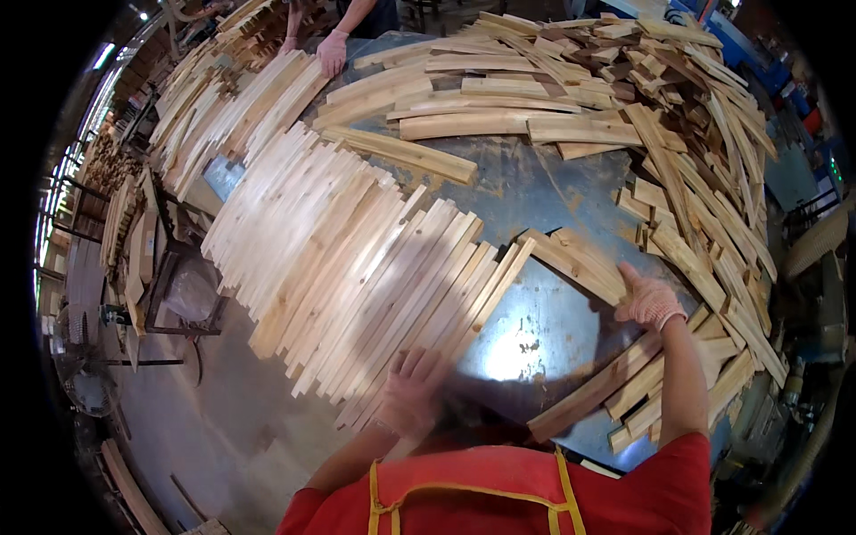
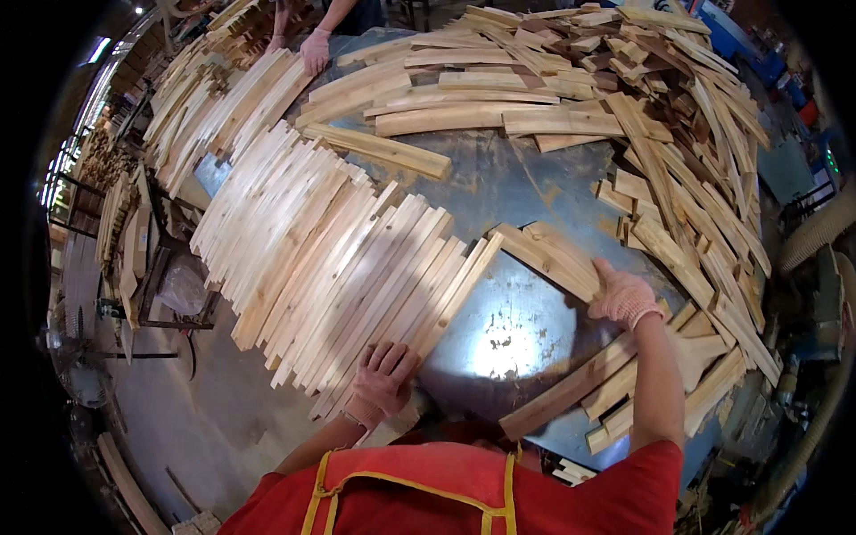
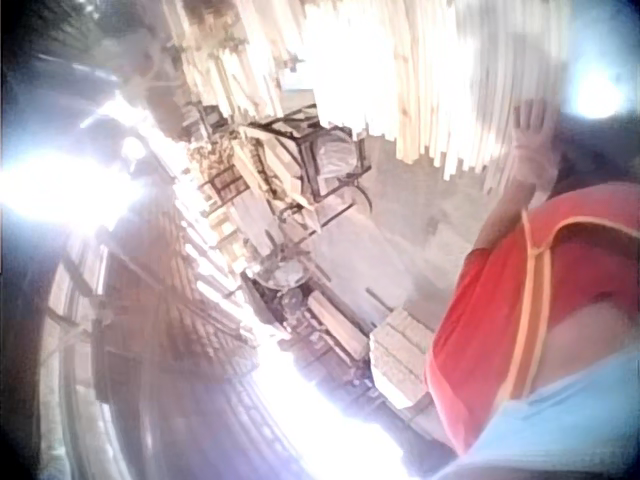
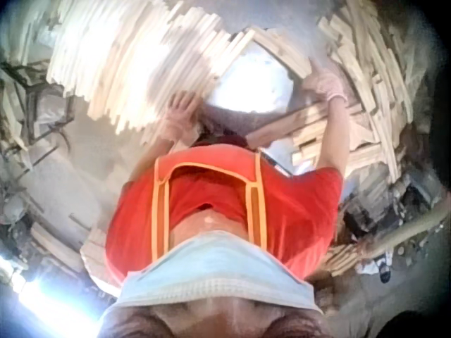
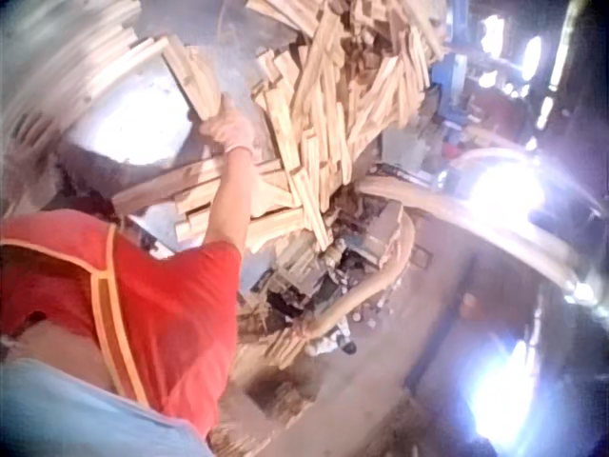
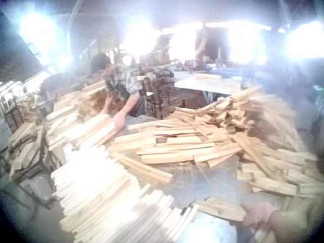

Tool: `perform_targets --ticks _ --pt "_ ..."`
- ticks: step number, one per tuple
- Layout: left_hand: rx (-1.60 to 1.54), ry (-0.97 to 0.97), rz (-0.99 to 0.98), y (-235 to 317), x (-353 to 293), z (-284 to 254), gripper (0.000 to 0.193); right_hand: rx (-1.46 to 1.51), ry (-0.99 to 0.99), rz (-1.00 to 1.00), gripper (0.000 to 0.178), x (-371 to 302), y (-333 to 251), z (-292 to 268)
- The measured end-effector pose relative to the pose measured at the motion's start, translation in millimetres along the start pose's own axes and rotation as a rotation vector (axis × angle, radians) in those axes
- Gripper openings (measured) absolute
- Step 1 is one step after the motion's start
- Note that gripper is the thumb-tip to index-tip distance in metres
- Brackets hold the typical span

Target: The person sorts and stacks light-colored wooden planks on a large metal table. They pick up planks from a disorganized pile, align them, and place them into a neat stack, occasionally adjusting the pile to maintain order.

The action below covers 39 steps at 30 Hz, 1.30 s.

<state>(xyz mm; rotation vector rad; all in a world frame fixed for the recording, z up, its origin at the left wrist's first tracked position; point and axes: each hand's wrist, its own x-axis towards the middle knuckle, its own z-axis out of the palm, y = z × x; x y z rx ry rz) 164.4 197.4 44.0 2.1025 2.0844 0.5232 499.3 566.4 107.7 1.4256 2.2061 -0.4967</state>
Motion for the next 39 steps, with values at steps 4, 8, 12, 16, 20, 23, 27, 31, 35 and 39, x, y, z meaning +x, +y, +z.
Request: perform_targets --ticks 4,8,12,16,20,23,27,31,35,39 --pt "0.026 0.009 0.006 -1 -6 -3 0.057 0.893 -0.118 0.053 0.123 -37 1 80" --pt "-0.013 -0.037 0.029 -6 -10 -4 0.051 1.335 0.008 0.187 0.099 -58 -90 140" --pt "-0.096 -0.082 0.0 -17 0 -11 0.046 0.835 -0.09 0.109 0.091 -49 -177 198" --pt "-0.073 0.036 -0.03 -39 14 -4 0.039 0.702 -0.367 -0.32 0.073 -59 -212 151" --pt "0.067 0.004 -0.191 -64 24 19 0.066 1.111 -0.501 -0.206 0.039 -18 -163 54" --pt "0.168 0.078 -0.143 -72 35 31 0.068 1.12 -0.109 -0.341 0.035 68 -152 21" --pt "0.102 -0.027 -0.201 -63 47 11 0.071 0.566 0.44 -0.392 0.038 166 -227 -14" --pt "0.07 -0.039 -0.194 -60 59 -1 0.079 0.172 0.565 -0.44 0.064 264 -284 -5" --pt "0.038 -0.037 -0.206 -69 55 8 0.081 0.092 0.472 -0.409 0.063 299 -314 -10" --pt "-0.028 -0.034 -0.235 -60 61 -4 0.068 0.697 -0.107 -0.562 0.049 239 -287 -67"
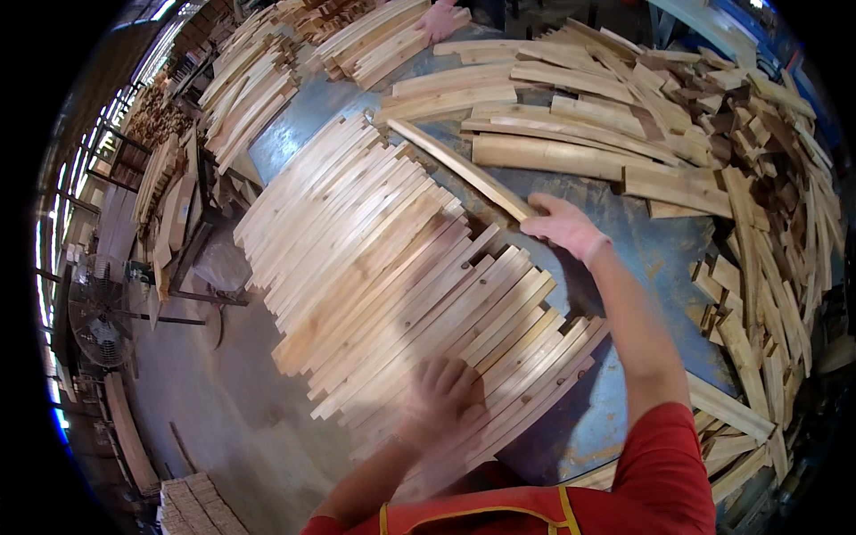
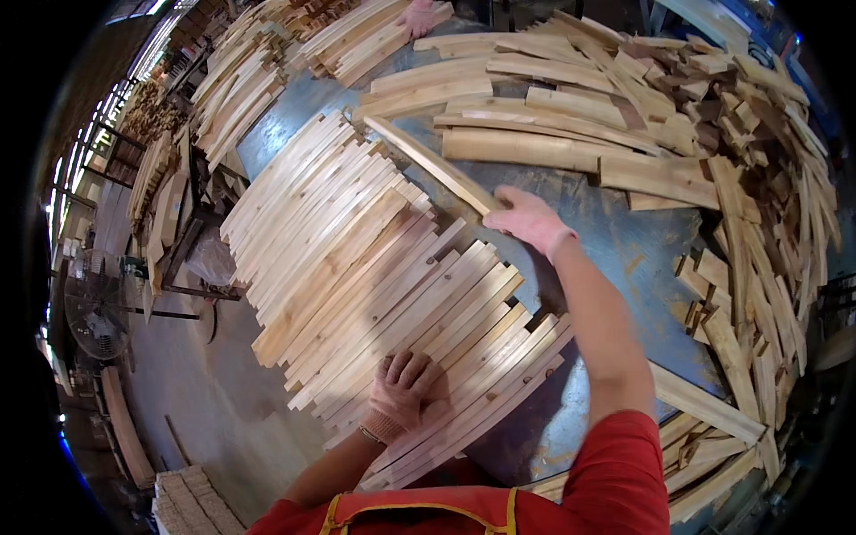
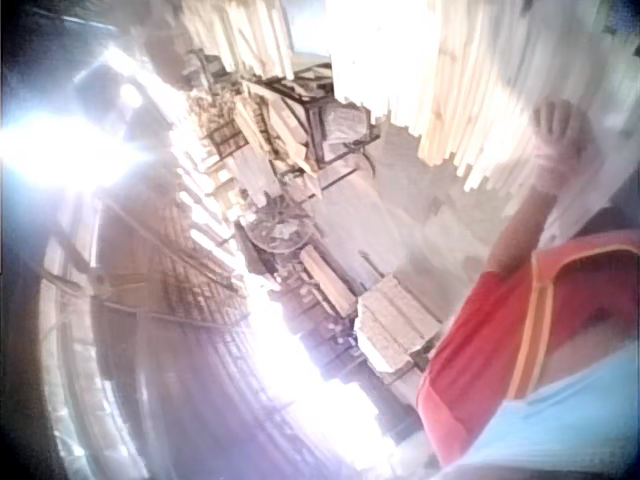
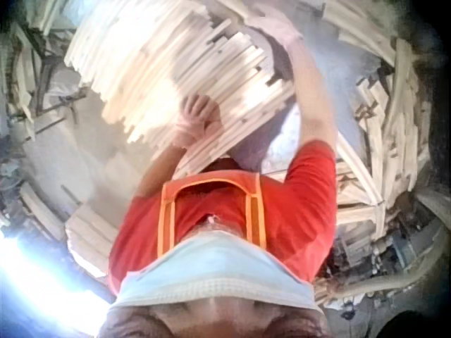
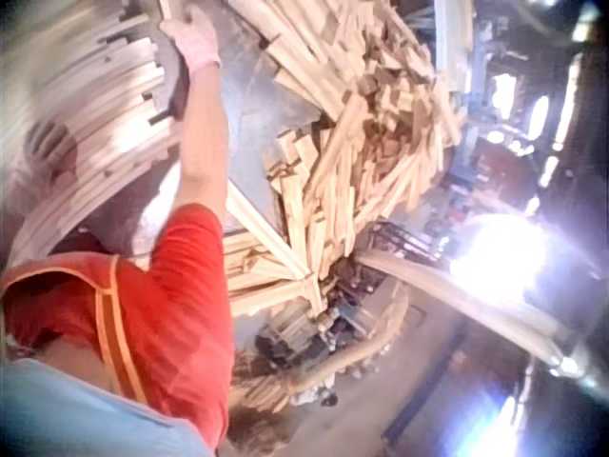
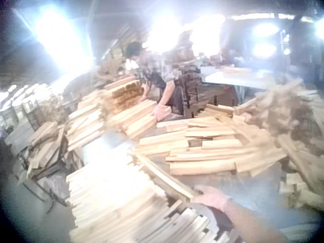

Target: The person sorts and stacks light-colored wooden planks on a large metal table. They pick up planks from a disorganized pile, align them, and place them into a neat stack, occasionally adjusting the pile to maintain order.

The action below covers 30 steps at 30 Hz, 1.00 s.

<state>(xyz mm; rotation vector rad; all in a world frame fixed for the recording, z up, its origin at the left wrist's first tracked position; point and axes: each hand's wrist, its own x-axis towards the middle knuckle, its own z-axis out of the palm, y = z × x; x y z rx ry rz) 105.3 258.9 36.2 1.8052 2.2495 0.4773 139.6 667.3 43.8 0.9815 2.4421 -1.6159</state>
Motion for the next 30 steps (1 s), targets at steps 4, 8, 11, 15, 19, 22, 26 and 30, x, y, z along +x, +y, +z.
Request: perform_targets --ticks 4,8,11,15,19,22,26,30 --pt "0.083 0.001 -0.01 -10 -12 12 0.073 0.86 -0.236 -0.116 0.082 -150 22 26" --pt "0.061 0.097 0.038 -12 -11 17 0.074 1.113 -0.274 -0.113 0.081 -283 21 72" --pt "0.086 0.171 0.087 -14 -14 24 0.069 1.086 0.092 0.022 0.054 -322 4 105" --pt "0.065 0.196 0.177 -25 -20 26 0.066 1.319 0.404 0.054 0.044 -352 20 162" --pt "0.103 0.052 0.239 -50 -27 20 0.07 1.343 0.529 0.287 0.047 -379 64 206" --pt "0.139 -0.041 0.195 -46 -49 14 0.073 0.889 0.802 0.521 0.043 -392 63 241" --pt "0.119 -0.109 0.085 -26 -67 12 0.071 0.355 0.327 0.617 0.095 -392 36 302" --pt "0.035 -0.117 0.018 11 -91 29 0.066 0.203 0.141 0.267 0.092 -362 57 313"
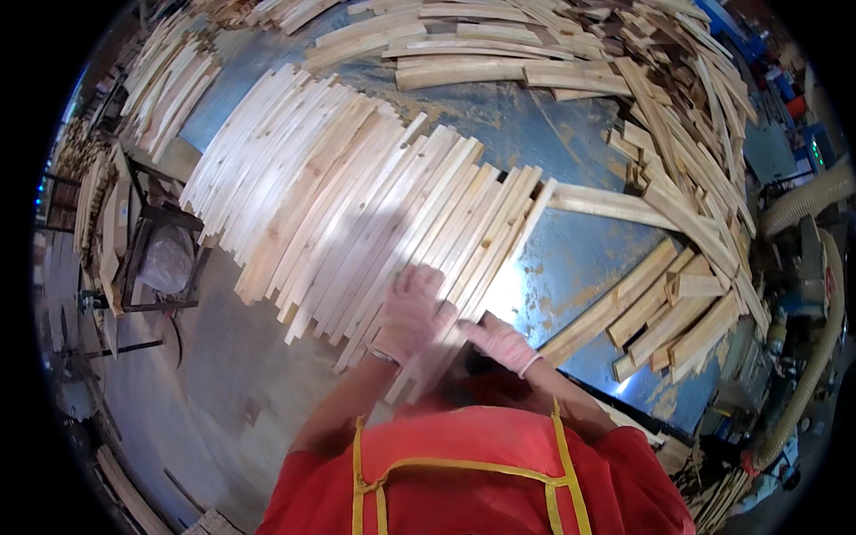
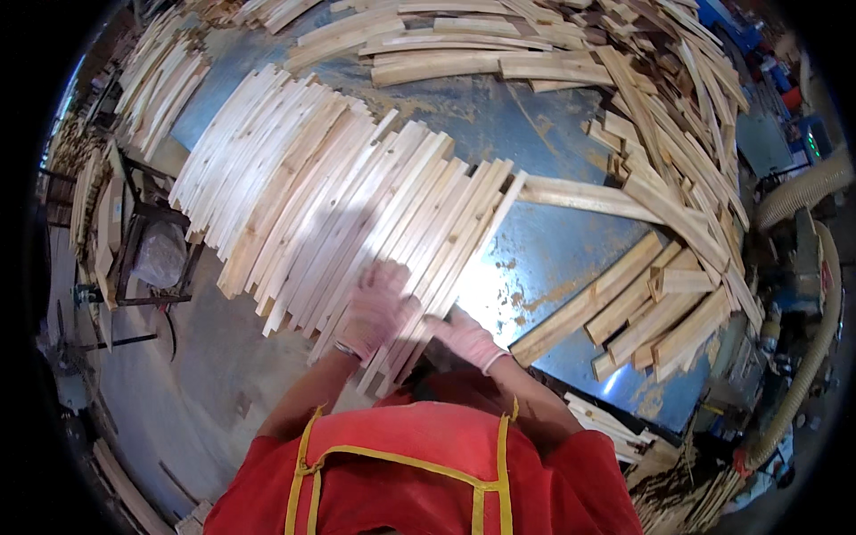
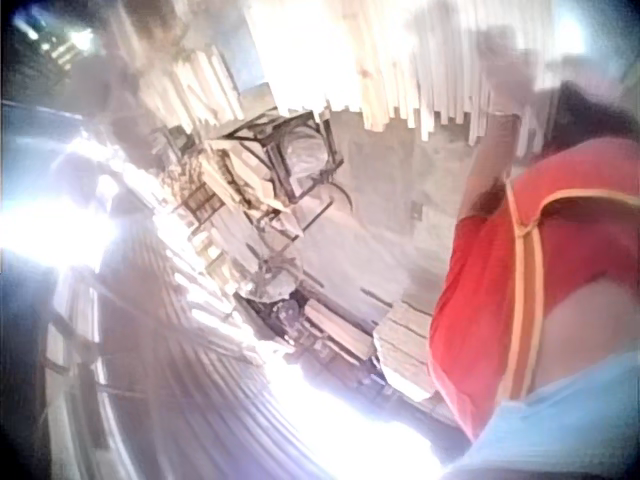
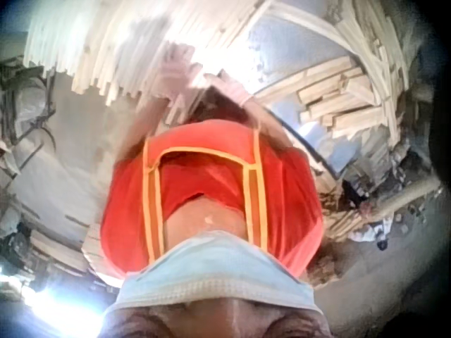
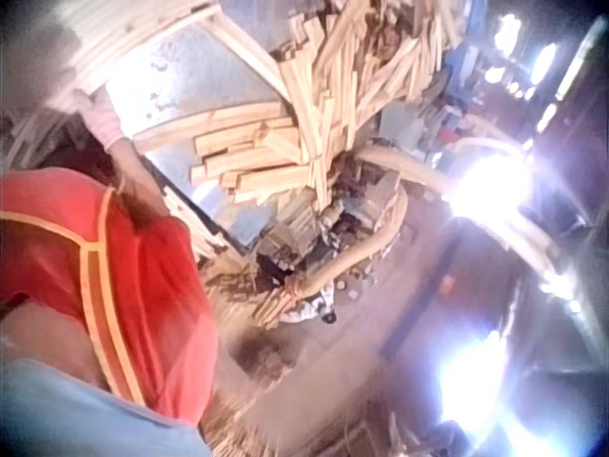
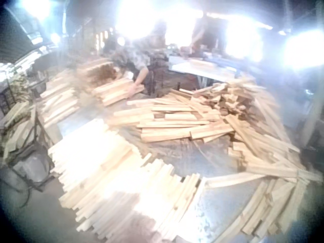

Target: The person sorts and stacks light-colored wooden planks on a large metal table. They pick up planks from a disorganized pile, align them, and place them into a neat stack, occasionally adjusting the pile to maintain order.

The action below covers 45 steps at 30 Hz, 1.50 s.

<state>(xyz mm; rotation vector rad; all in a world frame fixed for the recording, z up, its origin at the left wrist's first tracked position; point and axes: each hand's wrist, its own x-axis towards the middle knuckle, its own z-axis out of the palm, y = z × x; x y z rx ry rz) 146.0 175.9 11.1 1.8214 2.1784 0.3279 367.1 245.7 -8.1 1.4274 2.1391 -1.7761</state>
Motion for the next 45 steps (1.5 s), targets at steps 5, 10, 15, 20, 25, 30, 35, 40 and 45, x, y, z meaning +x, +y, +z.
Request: perform_targets --ticks 5,10,15,20,25,30,35,40,45 --pt "-0.23 -0.074 0.176 70 -11 -27 0.081 0.476 0.102 0.16 0.089 26 3 -76" --pt "0.353 0.033 0.27 48 -19 110 0.056 0.192 0.06 0.129 0.091 58 -36 -86" --pt "-0.306 0.137 0.111 32 -25 154 0.047 0.171 0.087 0.12 0.096 86 6 -65" --pt "0.639 -0.138 0.384 21 -8 81 0.069 0.231 0.175 0.048 0.086 99 36 -49" --pt "0.547 0.083 0.473 -33 11 67 0.063 0.22 0.039 0.24 0.087 124 -35 -49" --pt "0.198 -0.145 0.267 -118 49 -15 0.048 0.383 0.15 0.067 0.087 199 -123 8" --pt "-0.025 0.009 0.109 -226 79 -80 0.039 0.451 0.094 0.144 0.084 258 -268 55" --pt "0.05 0.355 0.024 -330 80 -135 0.05 0.442 0.077 0.146 0.078 339 -332 107" --pt "-0.691 1.12 -0.967 -507 2 -149 0.069 0.6 -0.016 0.078 0.077 366 -340 113"
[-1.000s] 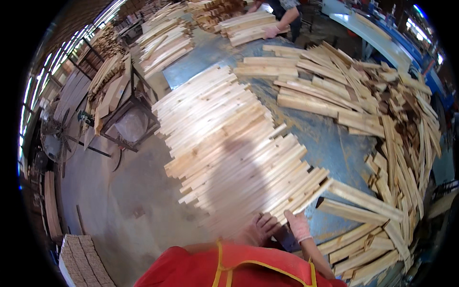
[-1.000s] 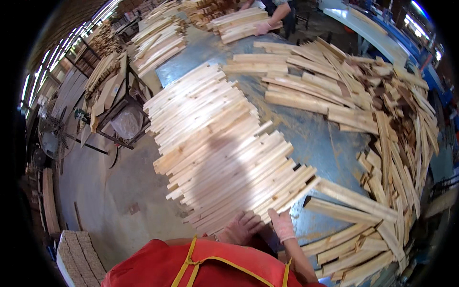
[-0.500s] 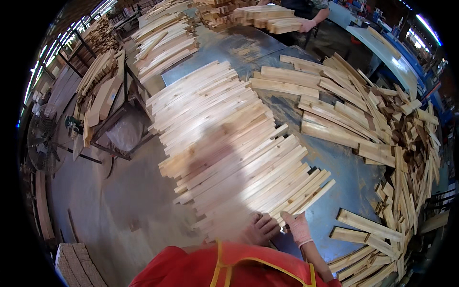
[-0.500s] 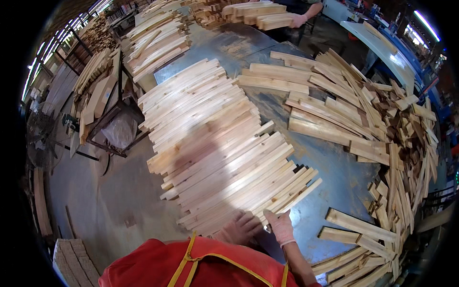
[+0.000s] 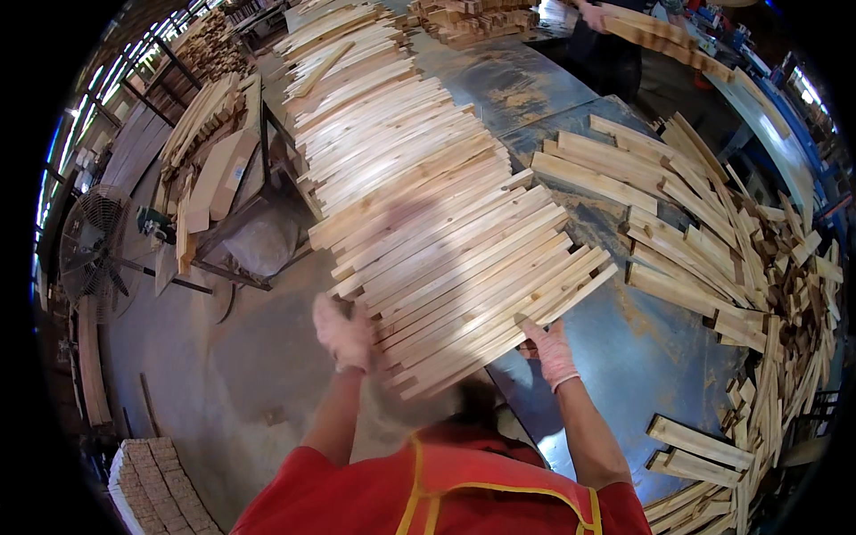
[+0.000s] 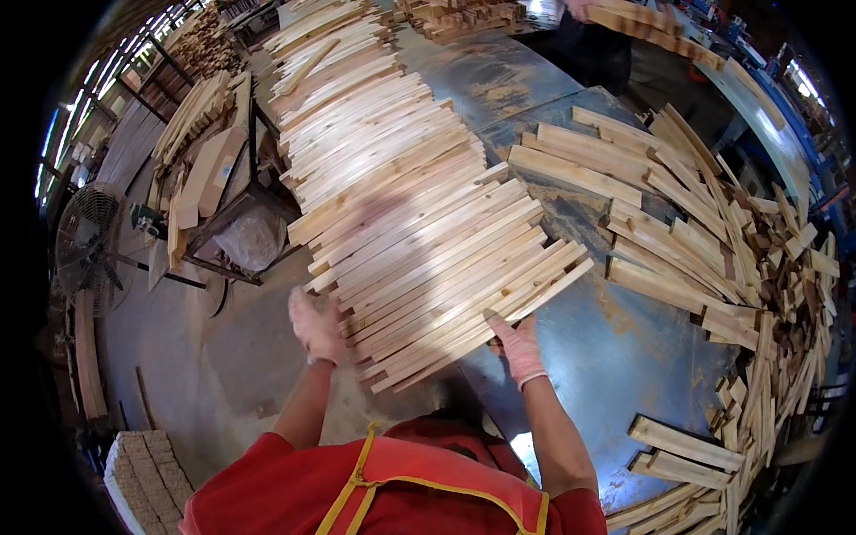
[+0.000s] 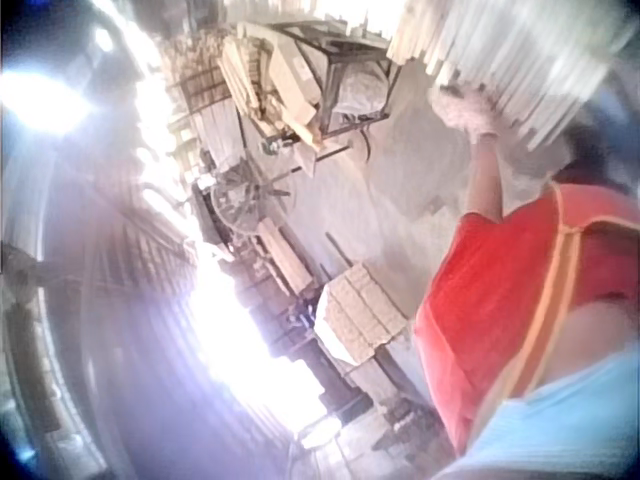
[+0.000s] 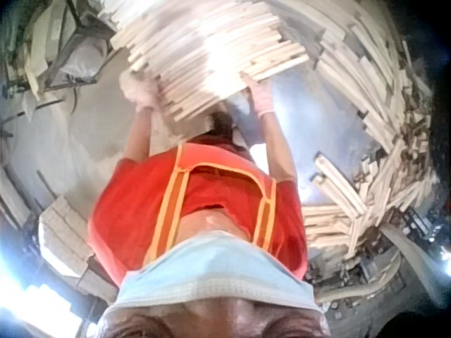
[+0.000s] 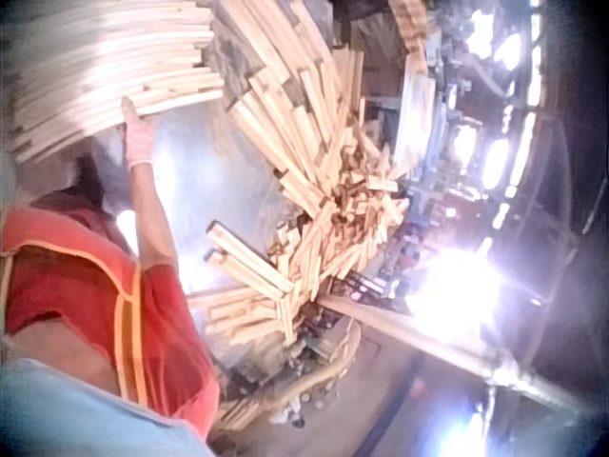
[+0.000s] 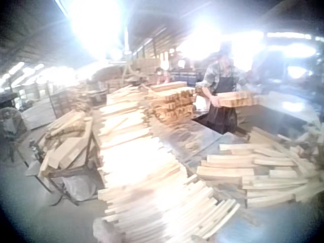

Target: The person sorts and stacks light-colored wooden planks on a large metal table. They pick up planks from a disorganized pile, align them, and place them into a neat stack, occasionally adjusting the pile to maintain order.

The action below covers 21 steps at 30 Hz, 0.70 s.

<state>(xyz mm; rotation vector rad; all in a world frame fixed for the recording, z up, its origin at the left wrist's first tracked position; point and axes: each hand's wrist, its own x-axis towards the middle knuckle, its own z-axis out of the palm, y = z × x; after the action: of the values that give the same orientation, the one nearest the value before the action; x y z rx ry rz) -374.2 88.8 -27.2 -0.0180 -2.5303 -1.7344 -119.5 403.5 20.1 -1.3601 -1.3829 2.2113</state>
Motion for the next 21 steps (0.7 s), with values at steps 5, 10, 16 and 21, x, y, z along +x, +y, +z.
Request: perform_targets --ticks 5,10,16,21 --pt "-0.346 -0.139 -0.757 -22 1 -7 0.052 0.126 -0.123 -0.042 0.07 -5 28 -27" --pt "0.23 -0.974 -0.365 68 -133 -16 0.036 0.083 0.128 -0.289 0.068 -9 31 -77" --pt "0.644 -1.019 -0.043 147 -101 117 0.067 -0.578 0.181 -0.048 0.071 18 11 -150" --pt "0.755 -1.104 0.072 147 -142 209 0.103 -0.553 0.17 0.001 0.074 21 11 -127"
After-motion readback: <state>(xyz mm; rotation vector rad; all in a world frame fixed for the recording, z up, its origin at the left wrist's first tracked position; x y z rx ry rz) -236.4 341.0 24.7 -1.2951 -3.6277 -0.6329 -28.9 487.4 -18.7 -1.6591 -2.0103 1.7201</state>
